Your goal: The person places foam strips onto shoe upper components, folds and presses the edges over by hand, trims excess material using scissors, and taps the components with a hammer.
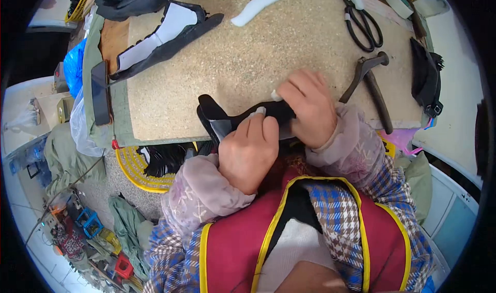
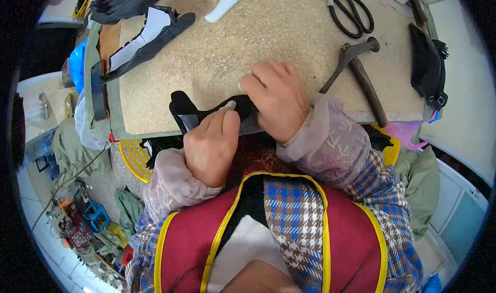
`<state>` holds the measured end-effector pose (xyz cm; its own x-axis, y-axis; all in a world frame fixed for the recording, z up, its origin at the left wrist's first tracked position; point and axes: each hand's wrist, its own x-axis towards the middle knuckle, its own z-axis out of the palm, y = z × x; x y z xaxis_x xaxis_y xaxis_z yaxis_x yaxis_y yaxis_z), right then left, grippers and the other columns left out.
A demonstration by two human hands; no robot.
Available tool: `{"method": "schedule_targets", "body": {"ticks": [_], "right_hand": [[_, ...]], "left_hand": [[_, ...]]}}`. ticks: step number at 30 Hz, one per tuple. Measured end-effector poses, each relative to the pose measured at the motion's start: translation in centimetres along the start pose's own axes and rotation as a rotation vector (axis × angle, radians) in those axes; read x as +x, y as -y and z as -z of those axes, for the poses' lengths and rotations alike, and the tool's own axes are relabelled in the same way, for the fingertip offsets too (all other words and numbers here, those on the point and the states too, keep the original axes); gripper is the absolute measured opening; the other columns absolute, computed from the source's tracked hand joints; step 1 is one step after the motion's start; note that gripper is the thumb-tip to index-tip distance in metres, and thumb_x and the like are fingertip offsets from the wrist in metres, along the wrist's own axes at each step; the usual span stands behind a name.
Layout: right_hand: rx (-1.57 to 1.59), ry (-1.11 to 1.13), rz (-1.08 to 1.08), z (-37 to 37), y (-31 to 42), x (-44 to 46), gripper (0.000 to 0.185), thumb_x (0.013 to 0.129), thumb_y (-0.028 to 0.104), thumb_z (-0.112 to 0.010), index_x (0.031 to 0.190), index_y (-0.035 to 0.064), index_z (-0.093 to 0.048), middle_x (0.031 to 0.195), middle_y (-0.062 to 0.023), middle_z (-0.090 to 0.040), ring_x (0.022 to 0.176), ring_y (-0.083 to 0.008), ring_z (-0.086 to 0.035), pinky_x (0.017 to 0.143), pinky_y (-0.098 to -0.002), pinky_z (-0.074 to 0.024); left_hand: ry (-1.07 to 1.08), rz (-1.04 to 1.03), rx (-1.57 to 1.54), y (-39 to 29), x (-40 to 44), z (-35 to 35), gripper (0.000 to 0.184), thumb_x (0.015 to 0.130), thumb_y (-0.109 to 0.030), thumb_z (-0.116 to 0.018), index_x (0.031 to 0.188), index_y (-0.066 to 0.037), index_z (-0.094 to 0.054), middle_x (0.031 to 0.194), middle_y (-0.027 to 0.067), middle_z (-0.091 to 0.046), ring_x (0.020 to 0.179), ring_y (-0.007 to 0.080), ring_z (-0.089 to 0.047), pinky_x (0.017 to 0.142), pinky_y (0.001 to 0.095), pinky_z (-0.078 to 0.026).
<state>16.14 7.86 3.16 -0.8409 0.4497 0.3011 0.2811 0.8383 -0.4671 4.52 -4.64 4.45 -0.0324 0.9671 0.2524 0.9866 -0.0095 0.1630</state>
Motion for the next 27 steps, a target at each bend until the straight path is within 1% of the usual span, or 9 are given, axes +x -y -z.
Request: {"method": "schedule_targets", "body": {"ticks": [5, 7, 9, 12, 17, 20, 23, 26, 27], "right_hand": [[-0.153, -0.078, -0.033, 3.7, 1.6, 1.4, 0.034, 0.055, 0.006, -0.068, 0.086, 0.0044, -0.054, 0.085, -0.0112, -0.051, 0.083, -0.0317, -0.052, 0.071, -0.0403, -0.0405], [-0.250, -0.026, -0.038, 5.1, 2.2, 0.8, 0.027, 0.057, 0.008, -0.067, 0.081, 0.0062, -0.055, 0.079, -0.0094, -0.052, 0.077, -0.0302, -0.055, 0.067, -0.0393, -0.0430], [-0.339, 0.148, -0.059, 5.9, 2.7, -0.1, 0.015, 0.062, 0.010, -0.064, 0.076, 0.0094, -0.057, 0.069, -0.0065, -0.054, 0.067, -0.0274, -0.059, 0.061, -0.0368, -0.0461], [-0.408, 0.144, -0.100, 2.7, 1.4, -1.0, 0.008, 0.066, 0.014, -0.066, 0.070, 0.0096, -0.060, 0.060, -0.0070, -0.058, 0.055, -0.0282, -0.060, 0.054, -0.0387, -0.0483], [-0.244, 0.170, -0.258, 1.5, 0.2, -1.4, 0.016, 0.067, 0.017, -0.068, 0.065, 0.0060, -0.056, 0.061, -0.0120, -0.060, 0.057, -0.0315, -0.061, 0.051, -0.0422, -0.0473], [-0.203, 0.165, -0.295, 1.6, 0.1, -2.0, 0.019, 0.066, 0.016, -0.068, 0.065, 0.0048, -0.054, 0.062, -0.0135, -0.059, 0.058, -0.0334, -0.060, 0.051, -0.0432, -0.0460], [-0.158, 0.141, -0.282, 2.0, 0.4, -2.1, 0.020, 0.066, 0.015, -0.069, 0.065, 0.0046, -0.052, 0.061, -0.0143, -0.058, 0.058, -0.0346, -0.060, 0.051, -0.0440, -0.0453], [-0.161, 0.117, -0.293, 1.5, -0.1, -2.3, 0.020, 0.066, 0.013, -0.069, 0.066, 0.0041, -0.051, 0.059, -0.0152, -0.057, 0.056, -0.0351, -0.059, 0.051, -0.0440, -0.0443], [-0.172, 0.114, -0.300, 1.3, -0.5, -2.4, 0.020, 0.066, 0.013, -0.068, 0.067, 0.0039, -0.050, 0.059, -0.0154, -0.056, 0.055, -0.0352, -0.058, 0.050, -0.0438, -0.0440]], "left_hand": [[0.002, 0.036, -0.042, 0.2, 0.0, -0.3, 0.014, 0.078, -0.006, -0.060, 0.075, -0.008, -0.047, 0.080, 0.0064, -0.060, 0.064, 0.0133, -0.062, 0.049, 0.0243, -0.051], [0.002, 0.061, -0.033, 0.0, -0.1, -0.4, 0.014, 0.077, -0.006, -0.060, 0.075, -0.008, -0.047, 0.082, 0.0073, -0.061, 0.064, 0.0134, -0.062, 0.049, 0.0246, -0.051], [0.000, 0.088, -0.036, -0.3, -0.1, -0.5, 0.013, 0.076, -0.006, -0.060, 0.076, -0.008, -0.047, 0.084, 0.0082, -0.062, 0.065, 0.0139, -0.063, 0.049, 0.0249, -0.051], [-0.033, 0.123, -0.071, -0.4, -0.1, -0.4, 0.013, 0.075, -0.006, -0.060, 0.077, -0.007, -0.048, 0.086, 0.0091, -0.063, 0.066, 0.0153, -0.063, 0.049, 0.0257, -0.051], [-0.167, 0.021, -0.242, 0.2, -0.2, -1.0, 0.011, 0.075, -0.005, -0.060, 0.076, -0.008, -0.049, 0.085, 0.0087, -0.062, 0.066, 0.0169, -0.062, 0.050, 0.0267, -0.050], [-0.093, -0.010, -0.220, 0.1, -0.1, -0.9, 0.011, 0.075, -0.005, -0.060, 0.074, -0.008, -0.049, 0.084, 0.0089, -0.062, 0.068, 0.0166, -0.062, 0.052, 0.0265, -0.050], [0.155, 0.080, -0.167, -0.8, -0.1, -0.1, 0.012, 0.073, -0.002, -0.060, 0.083, -0.003, -0.054, 0.090, 0.0132, -0.065, 0.075, 0.0263, -0.065, 0.061, 0.0336, -0.053], [0.157, 0.044, -0.127, -1.2, 0.4, 0.0, 0.009, 0.075, -0.003, -0.059, 0.082, -0.004, -0.053, 0.089, 0.0123, -0.064, 0.073, 0.0252, -0.065, 0.060, 0.0329, -0.053], [0.075, -0.002, -0.152, -1.0, 0.4, -0.3, 0.009, 0.075, -0.005, -0.059, 0.080, -0.005, -0.052, 0.088, 0.0118, -0.064, 0.073, 0.0223, -0.064, 0.058, 0.0308, -0.052]]}}
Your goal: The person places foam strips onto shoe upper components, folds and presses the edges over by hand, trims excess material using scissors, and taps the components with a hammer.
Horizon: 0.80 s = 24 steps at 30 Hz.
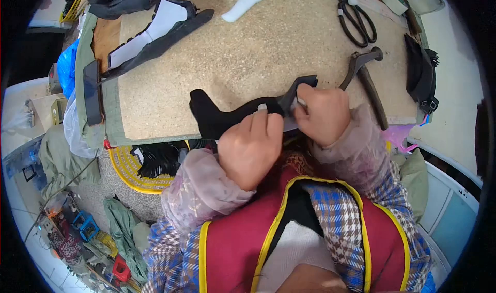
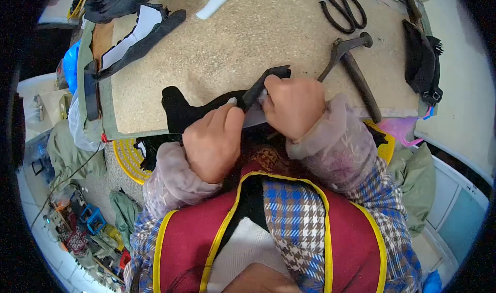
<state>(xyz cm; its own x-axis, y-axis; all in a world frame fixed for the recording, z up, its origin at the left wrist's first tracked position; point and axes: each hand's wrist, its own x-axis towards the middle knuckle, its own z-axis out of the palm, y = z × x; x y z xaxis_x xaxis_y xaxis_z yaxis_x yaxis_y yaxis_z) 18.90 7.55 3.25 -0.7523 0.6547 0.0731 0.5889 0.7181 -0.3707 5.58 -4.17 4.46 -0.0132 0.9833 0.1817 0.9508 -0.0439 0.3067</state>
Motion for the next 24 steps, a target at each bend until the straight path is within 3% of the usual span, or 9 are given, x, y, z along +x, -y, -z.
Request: {"method": "schedule_targets", "body": {"ticks": [2, 12, 15, 19, 24], "right_hand": [[0.031, 0.025, -0.036, -0.3, -0.6, -0.1, 0.019, 0.066, 0.010, -0.068, 0.068, 0.0040, -0.050, 0.057, -0.0155, -0.055, 0.055, -0.0350, -0.058, 0.049, -0.0434, -0.0437], [0.212, -0.010, -0.087, -0.6, 0.1, -1.4, 0.016, 0.068, 0.006, -0.068, 0.073, 0.0031, -0.052, 0.057, -0.0168, -0.055, 0.053, -0.0350, -0.060, 0.047, -0.0394, -0.0454], [0.231, 0.007, -0.105, -0.4, 0.2, -1.2, 0.015, 0.069, 0.004, -0.067, 0.074, 0.0027, -0.052, 0.057, -0.0166, -0.055, 0.053, -0.0341, -0.060, 0.048, -0.0382, -0.0458], [0.343, 0.042, -0.118, 0.1, 0.1, -0.9, 0.013, 0.069, 0.001, -0.064, 0.075, 0.0024, -0.052, 0.056, -0.0155, -0.055, 0.053, -0.0317, -0.061, 0.047, -0.0370, -0.0456], [0.387, 0.018, -0.057, -1.0, 1.6, 0.1, 0.013, 0.069, 0.000, -0.063, 0.077, 0.0017, -0.053, 0.056, -0.0130, -0.056, 0.051, -0.0278, -0.061, 0.047, -0.0345, -0.0452]], "left_hand": [[-0.155, -0.101, -0.044, 0.8, -0.1, -0.4, 0.010, 0.074, -0.008, -0.059, 0.076, -0.007, -0.050, 0.086, 0.0107, -0.063, 0.072, 0.0166, -0.064, 0.055, 0.0266, -0.051], [0.059, -0.039, 0.115, -1.0, 0.4, 0.0, 0.011, 0.073, -0.008, -0.060, 0.075, -0.008, -0.049, 0.086, 0.0086, -0.063, 0.076, 0.0170, -0.064, 0.054, 0.0268, -0.051], [-0.171, -0.093, -0.103, 0.2, -0.3, -1.2, 0.011, 0.071, -0.008, -0.060, 0.076, -0.007, -0.050, 0.089, 0.0093, -0.063, 0.078, 0.0188, -0.065, 0.056, 0.0271, -0.052], [-0.097, -0.023, -0.038, -0.3, -0.6, -0.6, 0.013, 0.069, -0.007, -0.060, 0.081, -0.005, -0.054, 0.093, 0.0102, -0.063, 0.077, 0.0205, -0.065, 0.058, 0.0295, -0.053], [-0.054, -0.037, -0.119, 2.6, -1.1, 1.2, 0.009, 0.073, -0.006, -0.060, 0.079, -0.006, -0.052, 0.085, 0.0091, -0.061, 0.068, 0.0203, -0.064, 0.054, 0.0291, -0.051]]}}
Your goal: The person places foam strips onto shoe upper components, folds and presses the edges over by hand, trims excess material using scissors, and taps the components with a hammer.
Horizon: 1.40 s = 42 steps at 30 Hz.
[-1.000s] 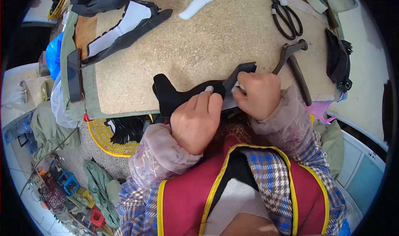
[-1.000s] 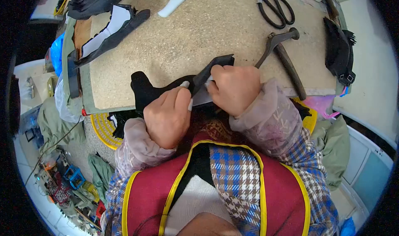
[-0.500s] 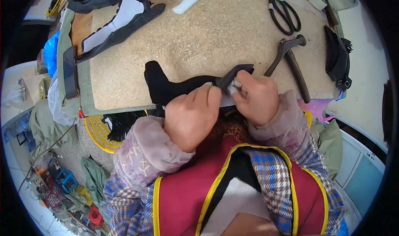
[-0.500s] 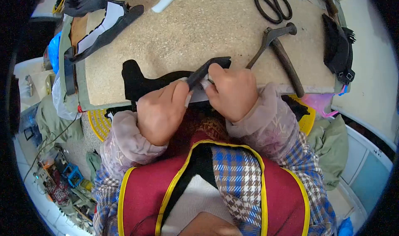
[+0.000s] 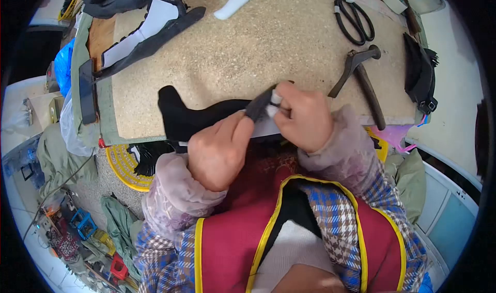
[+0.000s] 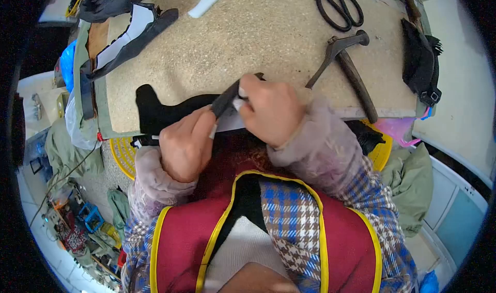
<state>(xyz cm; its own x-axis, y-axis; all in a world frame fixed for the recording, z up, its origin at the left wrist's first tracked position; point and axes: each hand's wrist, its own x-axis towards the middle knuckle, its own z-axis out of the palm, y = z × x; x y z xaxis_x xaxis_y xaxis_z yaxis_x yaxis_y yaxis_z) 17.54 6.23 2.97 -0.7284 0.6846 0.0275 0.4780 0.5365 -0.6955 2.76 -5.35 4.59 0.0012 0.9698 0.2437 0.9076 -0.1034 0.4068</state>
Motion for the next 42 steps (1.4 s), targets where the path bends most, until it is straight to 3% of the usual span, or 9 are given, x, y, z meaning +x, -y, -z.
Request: {"method": "schedule_targets", "body": {"ticks": [5, 6, 9, 12, 18, 27, 30, 42], "right_hand": [[0.019, -0.001, 0.038, -0.6, 0.3, 0.4, 0.015, 0.067, -0.003, -0.061, 0.079, 0.0011, -0.054, 0.057, -0.0131, -0.056, 0.051, -0.0262, -0.061, 0.047, -0.0338, -0.0453], [0.034, 0.003, 0.042, -0.4, 0.3, 0.3, 0.015, 0.066, -0.003, -0.061, 0.080, 0.0010, -0.054, 0.058, -0.0132, -0.056, 0.052, -0.0260, -0.061, 0.047, -0.0339, -0.0453], [0.008, 0.010, 0.021, -0.4, 0.3, 0.1, 0.017, 0.070, 0.008, -0.067, 0.078, 0.0049, -0.052, 0.064, -0.0179, -0.059, 0.061, -0.0380, -0.060, 0.053, -0.0465, -0.0458], [-0.005, 0.017, -0.003, -0.5, 0.4, 0.4, 0.016, 0.070, 0.008, -0.067, 0.076, 0.0049, -0.052, 0.064, -0.0173, -0.059, 0.061, -0.0373, -0.061, 0.052, -0.0453, -0.0459], [0.031, 0.000, -0.069, -0.4, 0.6, 0.3, 0.017, 0.069, 0.005, -0.067, 0.078, 0.0045, -0.053, 0.063, -0.0162, -0.058, 0.061, -0.0369, -0.060, 0.052, -0.0434, -0.0461], [0.125, 0.023, -0.106, -0.2, 0.7, 0.1, 0.017, 0.069, 0.003, -0.065, 0.085, 0.0045, -0.058, 0.062, -0.0144, -0.058, 0.056, -0.0310, -0.060, 0.050, -0.0377, -0.0457], [0.095, 0.018, -0.153, -0.3, 0.3, 0.1, 0.017, 0.069, 0.002, -0.063, 0.086, 0.0040, -0.060, 0.062, -0.0145, -0.059, 0.055, -0.0306, -0.061, 0.050, -0.0363, -0.0460], [0.178, -0.011, -0.263, -0.5, 0.0, 0.7, 0.023, 0.066, 0.001, -0.069, 0.086, 0.0036, -0.058, 0.056, -0.0127, -0.058, 0.050, -0.0210, -0.061, 0.046, -0.0311, -0.0429]], "left_hand": [[0.040, 0.112, 0.119, -0.8, -0.3, -0.2, 0.010, 0.077, -0.005, -0.059, 0.082, -0.007, -0.050, 0.073, 0.0050, -0.058, 0.061, 0.0169, -0.061, 0.050, 0.0279, -0.049], [0.032, 0.111, 0.132, -0.7, -0.3, -0.1, 0.012, 0.075, -0.006, -0.060, 0.083, -0.007, -0.051, 0.082, 0.0071, -0.061, 0.061, 0.0160, -0.062, 0.050, 0.0269, -0.049], [-0.081, 0.104, 0.081, -0.8, -0.4, -0.6, 0.014, 0.073, -0.006, -0.061, 0.084, -0.006, -0.053, 0.097, 0.0112, -0.063, 0.063, 0.0158, -0.063, 0.051, 0.0267, -0.050], [0.053, 0.109, 0.097, -0.9, -0.2, 0.6, 0.016, 0.071, -0.007, -0.061, 0.085, -0.005, -0.055, 0.110, 0.0152, -0.061, 0.067, 0.0162, -0.064, 0.052, 0.0266, -0.051], [-0.164, 0.021, 0.092, -0.5, -1.0, -1.4, 0.016, 0.070, -0.008, -0.063, 0.084, -0.004, -0.056, 0.100, 0.0140, -0.065, 0.071, 0.0166, -0.064, 0.052, 0.0258, -0.051], [0.026, 0.079, 0.167, -1.0, -0.2, -0.7, 0.014, 0.073, -0.011, -0.061, 0.085, -0.006, -0.054, 0.091, 0.0092, -0.065, 0.067, 0.0135, -0.061, 0.052, 0.0228, -0.049], [-0.147, 0.042, 0.149, -0.5, -0.2, -1.2, 0.013, 0.074, -0.010, -0.061, 0.085, -0.007, -0.055, 0.086, 0.0073, -0.065, 0.067, 0.0127, -0.061, 0.051, 0.0218, -0.048], [-0.163, -0.051, 0.125, -0.2, -0.7, -1.9, 0.013, 0.073, -0.012, -0.061, 0.084, -0.007, -0.055, 0.084, 0.0061, -0.065, 0.068, 0.0128, -0.060, 0.052, 0.0237, -0.045]]}}
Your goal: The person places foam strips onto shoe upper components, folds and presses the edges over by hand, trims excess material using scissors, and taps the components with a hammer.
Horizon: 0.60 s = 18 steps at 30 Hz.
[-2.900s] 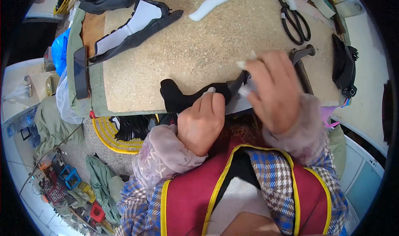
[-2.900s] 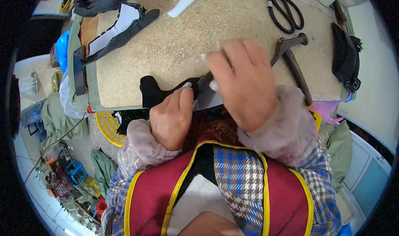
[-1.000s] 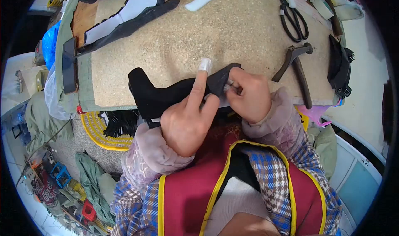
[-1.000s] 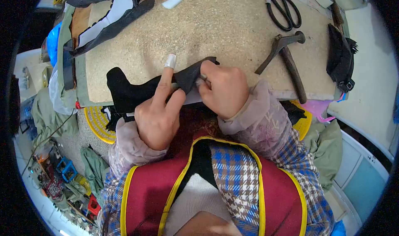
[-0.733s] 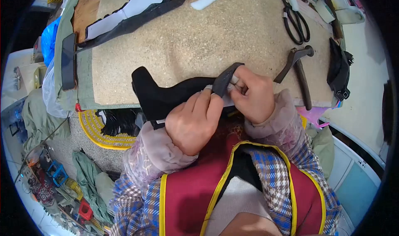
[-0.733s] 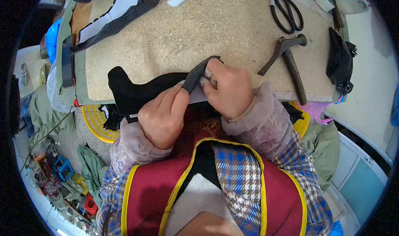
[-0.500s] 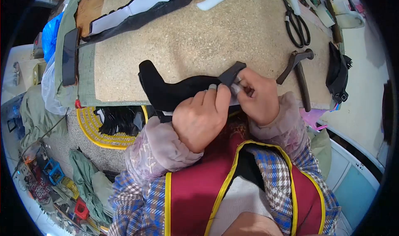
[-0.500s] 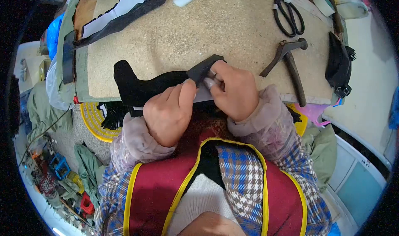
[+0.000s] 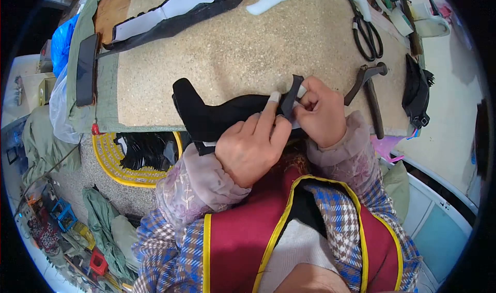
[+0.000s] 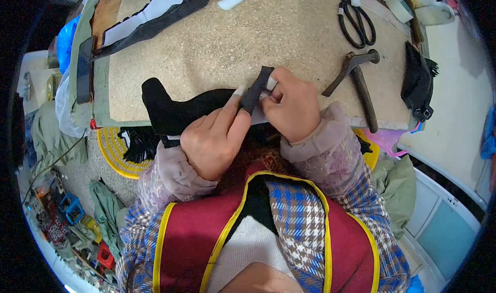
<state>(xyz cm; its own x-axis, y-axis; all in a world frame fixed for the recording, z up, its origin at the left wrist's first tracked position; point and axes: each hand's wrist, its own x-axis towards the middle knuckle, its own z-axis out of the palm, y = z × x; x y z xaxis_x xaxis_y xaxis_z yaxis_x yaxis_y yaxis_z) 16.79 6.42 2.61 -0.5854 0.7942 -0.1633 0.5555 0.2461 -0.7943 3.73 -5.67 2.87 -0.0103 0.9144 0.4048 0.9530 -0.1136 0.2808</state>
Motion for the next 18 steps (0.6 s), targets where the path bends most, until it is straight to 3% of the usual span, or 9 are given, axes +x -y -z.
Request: {"method": "schedule_targets", "body": {"ticks": [6, 9, 12, 15, 18], "right_hand": [[-0.003, -0.023, -0.041, 0.0, 0.2, 0.2, 0.023, 0.066, 0.002, -0.069, 0.081, 0.0037, -0.052, 0.052, -0.0128, -0.054, 0.046, -0.0208, -0.058, 0.043, -0.0319, -0.0385], [-0.007, -0.043, 0.017, -0.1, -0.7, 0.4, 0.021, 0.069, 0.003, -0.067, 0.081, 0.0034, -0.050, 0.052, -0.0130, -0.054, 0.045, -0.0210, -0.057, 0.042, -0.0313, -0.0371], [0.024, -0.031, -0.011, 0.0, -0.6, 0.6, 0.021, 0.070, 0.004, -0.066, 0.081, 0.0026, -0.049, 0.051, -0.0134, -0.054, 0.044, -0.0211, -0.055, 0.042, -0.0315, -0.0370], [0.128, 0.058, -0.048, 0.2, -2.2, 1.0, 0.018, 0.074, 0.003, -0.064, 0.085, 0.0010, -0.051, 0.057, -0.0163, -0.056, 0.048, -0.0205, -0.056, 0.045, -0.0311, -0.0392], [0.201, 0.196, 0.028, 1.6, -2.9, 1.8, 0.013, 0.077, 0.002, -0.060, 0.089, -0.0003, -0.054, 0.067, -0.0201, -0.059, 0.056, -0.0202, -0.060, 0.050, -0.0318, -0.0420]], "left_hand": [[0.158, -0.025, 0.030, -0.2, 0.0, 0.4, 0.017, 0.071, -0.013, -0.061, 0.087, -0.010, -0.058, 0.100, 0.0061, -0.067, 0.082, 0.0127, -0.062, 0.055, 0.0229, -0.046], [0.004, -0.062, 0.000, 0.2, -0.2, -0.3, 0.011, 0.072, -0.013, -0.060, 0.081, -0.009, -0.054, 0.091, 0.0073, -0.067, 0.074, 0.0128, -0.057, 0.053, 0.0244, -0.041], [0.002, -0.071, 0.024, -0.1, -0.3, -0.8, 0.010, 0.073, -0.013, -0.059, 0.080, -0.009, -0.053, 0.082, 0.0042, -0.063, 0.072, 0.0128, -0.055, 0.053, 0.0243, -0.039], [0.184, -0.039, 0.077, -0.9, -0.5, -0.6, 0.020, 0.075, -0.016, -0.058, 0.093, -0.009, -0.058, 0.094, 0.0034, -0.065, 0.087, 0.0130, -0.057, 0.057, 0.0247, -0.041], [0.168, -0.049, 0.118, -1.2, -0.5, -0.8, 0.025, 0.076, -0.017, -0.056, 0.099, -0.008, -0.059, 0.092, 0.0030, -0.063, 0.088, 0.0129, -0.056, 0.059, 0.0247, -0.039]]}}
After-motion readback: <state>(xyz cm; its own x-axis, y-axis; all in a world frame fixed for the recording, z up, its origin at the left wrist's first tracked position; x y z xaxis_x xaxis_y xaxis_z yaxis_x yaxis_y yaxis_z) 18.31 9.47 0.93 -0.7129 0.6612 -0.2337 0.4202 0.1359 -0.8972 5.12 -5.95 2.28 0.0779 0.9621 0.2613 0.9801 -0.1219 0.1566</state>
